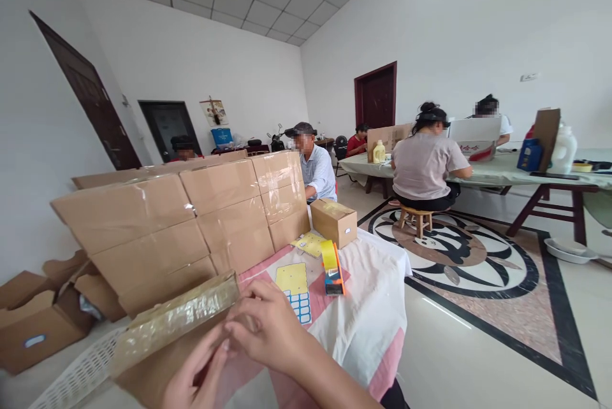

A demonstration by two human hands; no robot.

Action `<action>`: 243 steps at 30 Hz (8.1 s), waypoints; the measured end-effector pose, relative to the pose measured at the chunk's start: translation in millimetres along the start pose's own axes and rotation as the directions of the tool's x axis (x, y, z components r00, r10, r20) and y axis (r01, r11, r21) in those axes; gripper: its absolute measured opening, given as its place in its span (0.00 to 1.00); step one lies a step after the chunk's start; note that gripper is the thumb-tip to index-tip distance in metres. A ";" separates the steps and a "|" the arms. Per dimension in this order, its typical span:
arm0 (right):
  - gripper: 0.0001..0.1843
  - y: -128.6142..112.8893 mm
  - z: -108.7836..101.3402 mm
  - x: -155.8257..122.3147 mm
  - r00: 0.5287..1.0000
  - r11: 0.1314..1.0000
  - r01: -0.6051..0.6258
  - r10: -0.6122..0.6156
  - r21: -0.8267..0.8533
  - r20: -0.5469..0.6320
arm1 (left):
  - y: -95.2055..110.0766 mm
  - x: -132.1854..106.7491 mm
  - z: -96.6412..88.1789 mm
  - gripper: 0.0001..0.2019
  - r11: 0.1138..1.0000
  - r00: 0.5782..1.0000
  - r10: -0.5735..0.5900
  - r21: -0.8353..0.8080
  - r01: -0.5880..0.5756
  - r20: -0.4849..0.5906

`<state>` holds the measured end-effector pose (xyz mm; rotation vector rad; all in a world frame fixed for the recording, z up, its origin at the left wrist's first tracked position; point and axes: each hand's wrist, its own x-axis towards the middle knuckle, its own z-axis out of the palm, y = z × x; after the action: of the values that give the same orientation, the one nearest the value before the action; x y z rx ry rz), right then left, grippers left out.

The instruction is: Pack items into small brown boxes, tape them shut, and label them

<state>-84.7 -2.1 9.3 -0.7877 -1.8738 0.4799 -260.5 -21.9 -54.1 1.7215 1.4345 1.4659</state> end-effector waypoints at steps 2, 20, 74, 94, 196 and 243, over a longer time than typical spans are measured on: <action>0.07 -1.2 4.6 -0.5 1.000 1.000 0.012 -0.012 -0.012 0.001 | -2.4 -1.0 -8.6 0.23 0.999 0.999 0.010 0.043 -0.012 0.043; 0.10 -57.5 -33.4 9.5 1.000 0.987 0.013 -0.014 0.158 0.008 | -7.7 -12.0 -73.4 0.15 0.810 0.919 0.053 0.555 0.189 -0.391; 0.02 61.0 164.8 167.8 0.699 0.950 -0.122 0.289 -0.289 0.655 | -76.2 11.9 -46.9 0.14 0.775 0.954 0.186 0.632 0.005 -0.236; 0.07 79.2 170.5 163.5 0.778 0.954 -0.101 0.253 -0.283 0.575 | -29.3 39.6 -59.5 0.27 0.681 0.971 -0.177 0.693 0.237 -0.158; 0.13 147.1 -21.2 -14.3 0.732 0.613 -0.657 0.379 0.439 0.566 | -50.6 18.8 101.3 0.12 0.924 0.932 0.340 0.225 -0.308 -0.120; 0.15 171.4 -37.7 -14.7 0.730 0.511 -0.681 0.522 0.524 0.441 | -48.8 21.8 99.4 0.09 0.956 0.953 0.271 0.153 -0.250 -0.137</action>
<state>6.2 108.2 -93.6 -0.8979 -1.3781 1.6660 -192.7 41.4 -118.5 1.9799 1.4568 1.7107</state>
